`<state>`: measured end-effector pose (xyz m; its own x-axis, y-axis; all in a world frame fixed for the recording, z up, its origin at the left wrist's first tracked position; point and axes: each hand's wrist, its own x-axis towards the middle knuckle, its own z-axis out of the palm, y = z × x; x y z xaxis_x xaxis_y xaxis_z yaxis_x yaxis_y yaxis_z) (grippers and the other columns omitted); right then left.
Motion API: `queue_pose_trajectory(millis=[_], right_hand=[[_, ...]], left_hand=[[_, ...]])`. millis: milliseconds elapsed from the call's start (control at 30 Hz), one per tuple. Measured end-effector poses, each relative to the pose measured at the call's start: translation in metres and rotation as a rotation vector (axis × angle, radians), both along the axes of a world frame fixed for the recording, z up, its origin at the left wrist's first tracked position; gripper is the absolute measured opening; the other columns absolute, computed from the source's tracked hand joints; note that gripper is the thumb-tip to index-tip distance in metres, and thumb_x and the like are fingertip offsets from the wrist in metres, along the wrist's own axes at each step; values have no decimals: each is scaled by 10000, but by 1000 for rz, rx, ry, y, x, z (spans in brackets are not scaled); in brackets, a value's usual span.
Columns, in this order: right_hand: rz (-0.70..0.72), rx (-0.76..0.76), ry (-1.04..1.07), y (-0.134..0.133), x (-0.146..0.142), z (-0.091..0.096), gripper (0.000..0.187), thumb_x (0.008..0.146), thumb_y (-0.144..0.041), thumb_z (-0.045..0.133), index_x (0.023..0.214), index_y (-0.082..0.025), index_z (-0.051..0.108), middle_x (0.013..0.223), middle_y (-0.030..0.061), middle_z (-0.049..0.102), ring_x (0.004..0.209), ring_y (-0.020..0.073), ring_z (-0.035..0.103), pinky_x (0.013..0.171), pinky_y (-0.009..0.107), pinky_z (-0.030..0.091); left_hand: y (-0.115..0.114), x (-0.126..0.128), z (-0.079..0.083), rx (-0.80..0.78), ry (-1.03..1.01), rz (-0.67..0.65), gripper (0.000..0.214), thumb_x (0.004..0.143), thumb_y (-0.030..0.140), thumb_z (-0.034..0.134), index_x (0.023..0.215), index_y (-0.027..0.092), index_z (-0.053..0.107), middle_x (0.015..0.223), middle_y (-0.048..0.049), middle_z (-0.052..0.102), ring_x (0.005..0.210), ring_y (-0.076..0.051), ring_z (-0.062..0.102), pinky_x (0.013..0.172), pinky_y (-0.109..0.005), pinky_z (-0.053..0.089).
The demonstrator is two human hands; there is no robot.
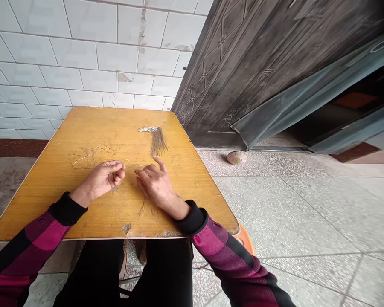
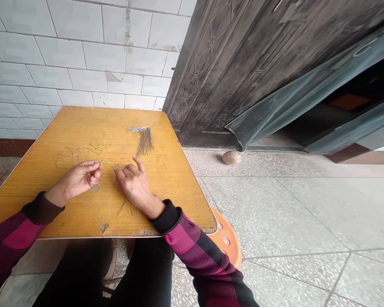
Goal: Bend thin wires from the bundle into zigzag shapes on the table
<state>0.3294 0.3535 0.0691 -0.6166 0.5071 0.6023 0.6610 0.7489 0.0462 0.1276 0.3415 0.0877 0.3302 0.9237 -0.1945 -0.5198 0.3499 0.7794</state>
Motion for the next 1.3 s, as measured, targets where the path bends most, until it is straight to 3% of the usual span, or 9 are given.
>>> queue_pose_trajectory(millis=[133, 333, 500, 667, 767, 933, 1033, 1133, 1300], right_hand=[[71, 2, 31, -4, 1, 7, 173, 887, -151, 478, 921, -179, 645, 721, 16, 661, 821, 176, 596, 1139, 522, 194], [159, -16, 70, 0, 2, 6, 149, 907, -244, 510, 894, -179, 644, 808, 33, 679, 839, 177, 611, 1140, 543, 209], [195, -14, 78, 1, 4, 5, 127, 906, -223, 528, 932, -183, 646, 793, 37, 678, 977, 208, 612, 1139, 604, 147], [213, -22, 77, 5, 7, 4, 198, 908, -141, 483, 1030, -187, 631, 815, 42, 692, 1030, 212, 614, 1130, 613, 170], [214, -43, 70, 9, 9, 4, 254, 925, -134, 454, 1130, -174, 597, 849, 38, 690, 887, 172, 645, 1122, 550, 266], [201, -27, 43, 16, 14, 2, 297, 962, -178, 416, 1204, -134, 582, 669, -10, 617, 619, 118, 574, 1034, 414, 412], [171, -41, 24, 19, 18, -1, 312, 969, -188, 404, 1202, -122, 600, 703, 25, 640, 631, 125, 571, 818, 314, 498], [148, -106, 14, 21, 21, -5, 341, 965, -184, 403, 1252, -133, 581, 797, 55, 681, 624, 125, 573, 584, 241, 435], [121, -199, 22, 23, 25, -5, 367, 958, -167, 394, 1278, -169, 573, 848, 46, 713, 647, 116, 609, 547, 221, 393]], left_hand=[[2, -4, 2, -41, 9, -16, 30, 737, 87, 660, 730, 82, 631, 583, -39, 607, 440, -68, 522, 398, -140, 369], [2, -8, 7, -101, 38, -37, 30, 737, 81, 668, 729, 65, 644, 578, -44, 607, 414, -51, 497, 368, -124, 349], [2, -9, 7, -56, 21, -55, 52, 733, 99, 684, 724, 71, 641, 562, -41, 603, 419, -60, 504, 382, -132, 371], [2, -10, 5, -9, 10, -55, 75, 754, 114, 686, 722, 82, 626, 563, -31, 599, 418, -57, 503, 386, -130, 376], [2, -9, 3, 23, 10, -34, 79, 772, 111, 681, 731, 85, 618, 590, -34, 610, 434, -58, 519, 403, -131, 396], [2, -9, 2, 8, -26, 30, 90, 804, 101, 649, 730, 98, 598, 593, -21, 604, 437, -59, 529, 408, -130, 403], [3, -10, 1, -12, -37, 52, 91, 809, 77, 632, 732, 102, 591, 599, -18, 604, 443, -57, 535, 421, -129, 416], [3, -10, 0, -20, -47, 66, 88, 807, 56, 617, 738, 103, 593, 608, -17, 605, 447, -57, 537, 423, -129, 423], [1, -8, 2, -55, -85, 68, 101, 807, 33, 602, 734, 102, 596, 606, -14, 598, 443, -52, 531, 408, -118, 407]])
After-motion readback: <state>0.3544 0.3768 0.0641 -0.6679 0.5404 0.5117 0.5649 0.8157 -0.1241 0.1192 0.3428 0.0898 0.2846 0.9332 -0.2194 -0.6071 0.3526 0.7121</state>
